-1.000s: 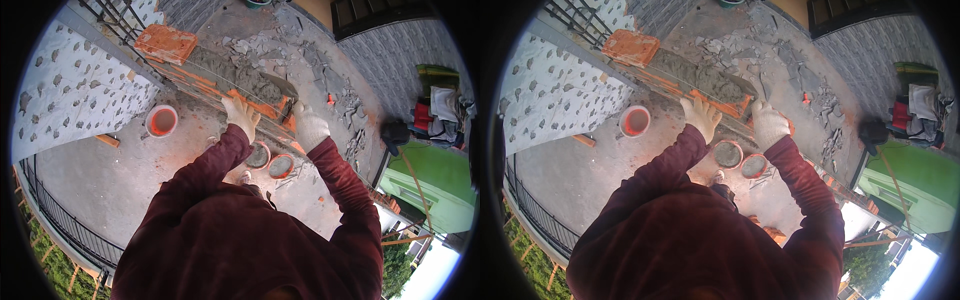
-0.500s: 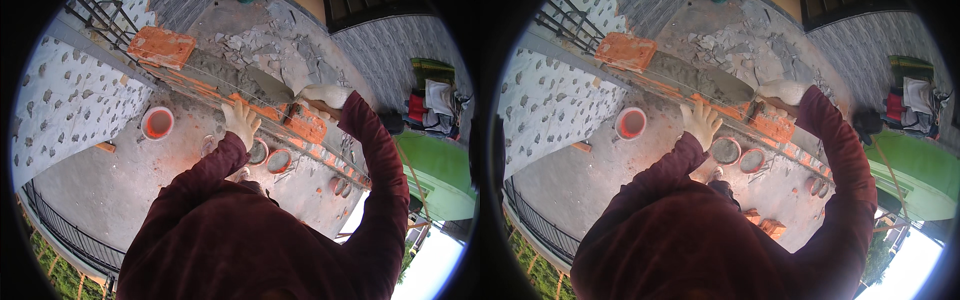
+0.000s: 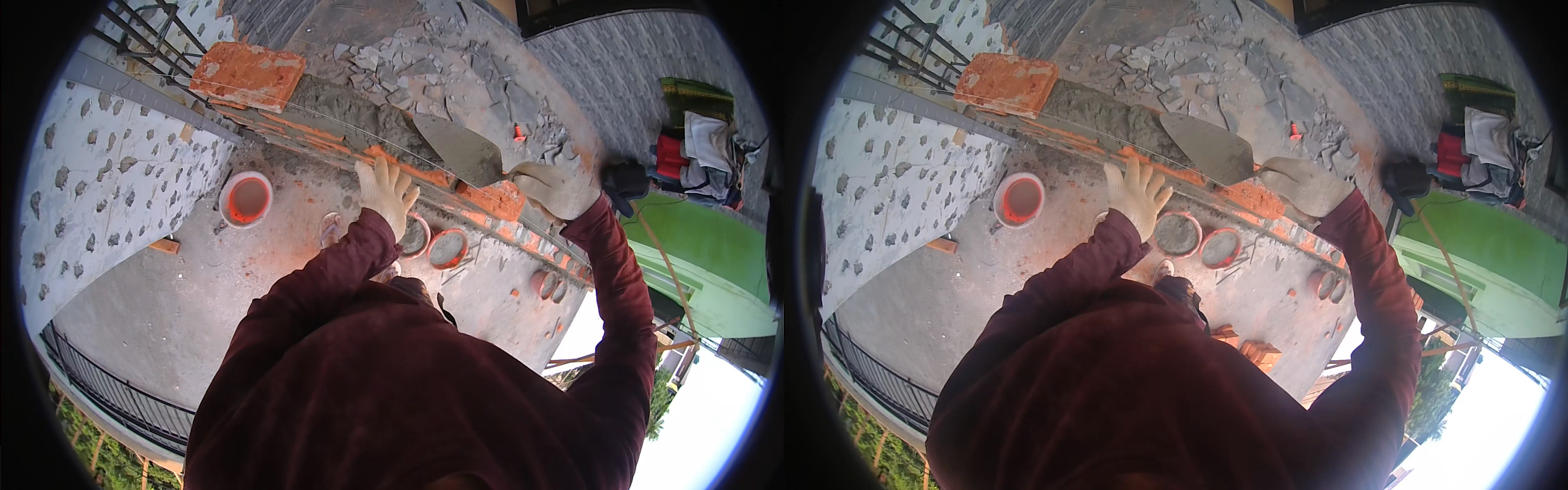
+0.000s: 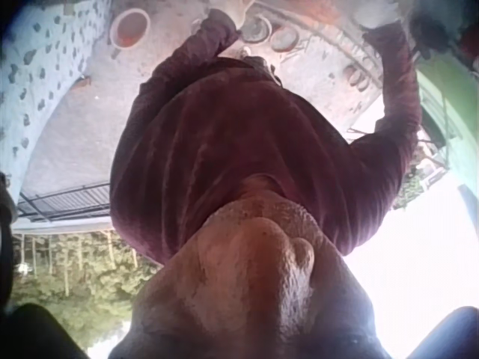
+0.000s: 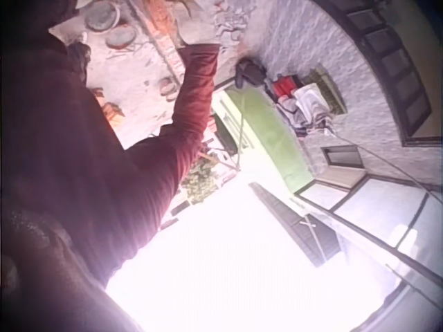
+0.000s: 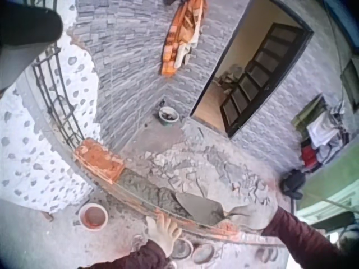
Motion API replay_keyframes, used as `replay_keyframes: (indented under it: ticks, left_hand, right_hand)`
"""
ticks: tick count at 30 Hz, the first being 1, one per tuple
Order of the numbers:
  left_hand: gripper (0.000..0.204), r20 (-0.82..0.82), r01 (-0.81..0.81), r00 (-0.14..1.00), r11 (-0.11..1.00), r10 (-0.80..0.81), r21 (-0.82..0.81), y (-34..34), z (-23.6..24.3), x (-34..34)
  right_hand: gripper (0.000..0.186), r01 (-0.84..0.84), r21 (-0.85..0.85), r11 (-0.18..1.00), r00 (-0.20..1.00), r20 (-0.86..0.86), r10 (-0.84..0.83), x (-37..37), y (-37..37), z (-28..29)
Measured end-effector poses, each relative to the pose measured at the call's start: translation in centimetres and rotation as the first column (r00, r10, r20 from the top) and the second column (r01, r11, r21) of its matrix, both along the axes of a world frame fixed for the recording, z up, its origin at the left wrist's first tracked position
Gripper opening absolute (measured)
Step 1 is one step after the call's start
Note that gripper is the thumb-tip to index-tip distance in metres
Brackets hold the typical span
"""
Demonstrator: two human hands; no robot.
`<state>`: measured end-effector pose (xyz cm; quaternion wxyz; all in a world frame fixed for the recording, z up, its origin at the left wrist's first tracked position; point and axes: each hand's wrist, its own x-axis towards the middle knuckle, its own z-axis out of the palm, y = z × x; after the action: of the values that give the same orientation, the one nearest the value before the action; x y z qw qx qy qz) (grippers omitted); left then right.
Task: The person scoops mortar from a bucket with a trowel and spreads it along a brick wall. They place bricks onto the mortar bed, tap them into alignment, and scrape off excess mortar. The person repeats this process, adding bricks one at a time to extend the wall.
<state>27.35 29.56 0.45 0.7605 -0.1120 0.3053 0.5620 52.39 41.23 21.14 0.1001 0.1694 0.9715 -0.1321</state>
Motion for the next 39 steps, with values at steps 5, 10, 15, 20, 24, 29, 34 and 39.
replay_keyframes:
  ticks: [5, 10, 15, 20, 24, 29, 34, 39]
  left_hand:
    - [0.100, 0.008, 0.008, 1.000, 1.000, -0.008, -0.012, 0.1, -0.2, -0.3]
    - [0.096, 0.001, -0.001, 1.000, 1.000, 0.001, -0.018, 0.0, 0.1, -0.2]
    - [0.096, -0.036, -0.011, 0.999, 0.999, 0.009, -0.042, 0.3, 0.9, 0.7]
    - [0.098, -0.038, 0.007, 0.999, 0.999, -0.008, -0.033, 0.3, 0.8, 0.2]
    - [0.098, -0.038, 0.005, 0.999, 1.000, -0.006, -0.015, 0.1, 0.4, 0.2]
    - [0.097, -0.018, -0.002, 1.000, 1.000, 0.002, -0.011, 0.0, 0.0, 0.0]
    - [0.097, -0.019, 0.023, 1.000, 0.999, -0.023, 0.033, -0.4, -0.5, -0.6]
    - [0.098, -0.144, 0.125, 0.981, 0.992, -0.126, -0.013, -2.4, -3.7, -2.6]
  right_hand:
    - [0.030, 0.085, -0.098, 0.991, 0.987, 0.142, -0.071, -3.0, 1.5, -3.0]
    - [0.033, 0.660, -0.266, 0.703, 0.749, 0.314, -0.583, 0.6, -0.9, -3.0]
    - [0.033, 0.656, -0.268, 0.706, 0.754, 0.284, -0.592, 3.0, -2.8, -3.1]
    - [0.030, 0.692, -0.152, 0.706, 0.698, 0.391, -0.600, 2.3, -3.4, -1.2]
    - [0.026, 0.506, -0.257, 0.824, 0.863, 0.168, -0.477, 0.3, -1.4, -1.1]
    - [0.027, -0.021, 0.065, 0.998, 0.991, 0.134, 0.013, -0.1, 1.2, -4.9]
    - [0.030, 0.039, 0.083, 0.996, 0.990, 0.130, -0.049, 1.7, -1.4, -0.2]
    - [0.024, 0.824, -0.242, 0.513, 0.566, 0.311, -0.763, -0.5, -9.9, 7.5]
